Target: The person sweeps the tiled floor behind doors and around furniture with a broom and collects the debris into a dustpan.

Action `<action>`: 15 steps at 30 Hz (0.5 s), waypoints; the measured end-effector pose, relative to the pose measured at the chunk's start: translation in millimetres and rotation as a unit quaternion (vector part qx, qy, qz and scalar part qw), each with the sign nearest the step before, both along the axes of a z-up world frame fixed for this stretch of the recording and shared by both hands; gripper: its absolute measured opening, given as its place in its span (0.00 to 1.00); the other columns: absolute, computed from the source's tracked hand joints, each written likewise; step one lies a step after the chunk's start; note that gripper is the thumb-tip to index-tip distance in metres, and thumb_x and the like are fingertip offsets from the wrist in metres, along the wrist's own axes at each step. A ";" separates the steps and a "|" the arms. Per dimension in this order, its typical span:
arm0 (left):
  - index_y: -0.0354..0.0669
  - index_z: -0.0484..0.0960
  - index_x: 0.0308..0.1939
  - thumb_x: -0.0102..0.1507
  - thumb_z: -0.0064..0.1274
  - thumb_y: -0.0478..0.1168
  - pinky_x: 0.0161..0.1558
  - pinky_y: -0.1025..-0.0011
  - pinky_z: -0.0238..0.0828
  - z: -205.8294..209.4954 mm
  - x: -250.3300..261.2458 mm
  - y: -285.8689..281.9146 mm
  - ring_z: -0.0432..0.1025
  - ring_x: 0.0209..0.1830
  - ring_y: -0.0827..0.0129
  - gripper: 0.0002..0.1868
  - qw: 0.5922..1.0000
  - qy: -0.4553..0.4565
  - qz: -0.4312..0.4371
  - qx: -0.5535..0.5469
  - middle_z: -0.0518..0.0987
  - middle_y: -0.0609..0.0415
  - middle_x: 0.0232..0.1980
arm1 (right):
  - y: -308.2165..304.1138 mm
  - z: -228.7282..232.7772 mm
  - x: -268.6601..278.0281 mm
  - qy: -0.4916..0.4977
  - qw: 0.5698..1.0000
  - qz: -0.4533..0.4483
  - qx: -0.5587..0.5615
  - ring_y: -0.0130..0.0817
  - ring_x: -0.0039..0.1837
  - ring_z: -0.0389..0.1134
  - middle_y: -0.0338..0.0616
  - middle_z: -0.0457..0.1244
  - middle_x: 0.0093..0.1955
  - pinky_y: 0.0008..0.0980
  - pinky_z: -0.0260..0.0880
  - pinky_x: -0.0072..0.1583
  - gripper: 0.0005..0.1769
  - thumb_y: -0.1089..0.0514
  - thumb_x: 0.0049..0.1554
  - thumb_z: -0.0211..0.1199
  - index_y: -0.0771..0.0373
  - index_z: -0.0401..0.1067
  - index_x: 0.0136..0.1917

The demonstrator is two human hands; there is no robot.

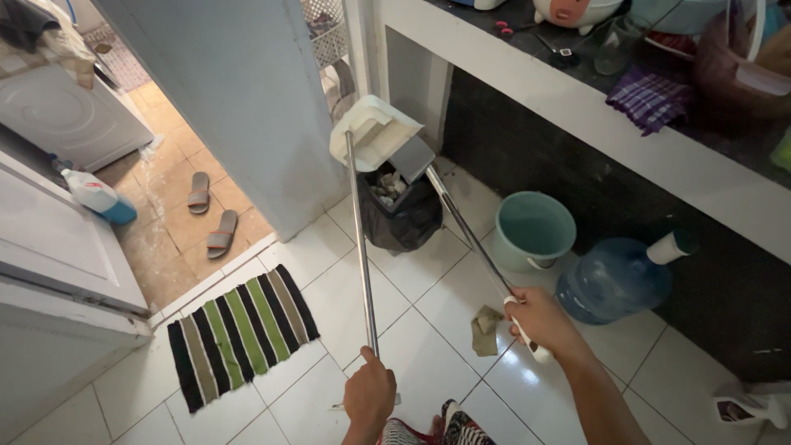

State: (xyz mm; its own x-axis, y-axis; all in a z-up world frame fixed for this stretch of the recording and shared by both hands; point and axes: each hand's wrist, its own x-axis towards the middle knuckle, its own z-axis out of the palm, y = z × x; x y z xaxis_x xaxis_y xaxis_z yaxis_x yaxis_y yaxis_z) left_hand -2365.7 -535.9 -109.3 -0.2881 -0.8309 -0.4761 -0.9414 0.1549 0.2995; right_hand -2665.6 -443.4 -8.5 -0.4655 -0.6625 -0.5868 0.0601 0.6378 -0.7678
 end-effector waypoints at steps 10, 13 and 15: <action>0.30 0.60 0.63 0.64 0.44 0.43 0.38 0.53 0.77 -11.8 10.9 -0.4 0.80 0.34 0.48 0.28 1.000 -0.029 -0.006 -0.001 0.83 0.43 0.32 | 1.4 -15.9 -8.7 0.000 1.000 0.002 -0.003 0.30 0.28 0.62 0.45 0.60 0.27 0.31 0.58 0.29 0.11 0.61 0.57 0.54 0.71 0.70 0.39; 0.28 0.57 0.65 0.63 0.44 0.42 0.38 0.52 0.76 -12.7 6.7 6.5 0.79 0.34 0.47 0.30 1.000 -0.017 -0.008 -0.001 0.83 0.43 0.32 | -0.1 -17.7 -8.1 -0.024 0.998 -0.003 -0.053 0.28 0.28 0.63 0.39 0.63 0.28 0.32 0.61 0.28 0.08 0.63 0.54 0.54 0.69 0.72 0.38; 0.26 0.56 0.66 0.63 0.45 0.42 0.39 0.51 0.76 -14.1 7.3 8.5 0.80 0.34 0.47 0.32 1.000 -0.013 -0.013 -0.004 0.83 0.42 0.32 | 0.6 -10.7 -7.0 -0.005 1.000 0.003 -0.019 0.29 0.26 0.61 0.42 0.60 0.26 0.32 0.58 0.28 0.10 0.61 0.56 0.54 0.69 0.70 0.38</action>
State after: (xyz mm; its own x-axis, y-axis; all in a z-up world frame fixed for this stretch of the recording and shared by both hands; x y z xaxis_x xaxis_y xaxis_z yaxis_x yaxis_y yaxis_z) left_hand -2358.4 -527.4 -123.4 -0.2969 -0.8273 -0.4769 -0.9446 0.1814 0.2734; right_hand -2672.6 -442.9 -19.3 -0.4558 -0.6867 -0.5662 0.0651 0.6087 -0.7907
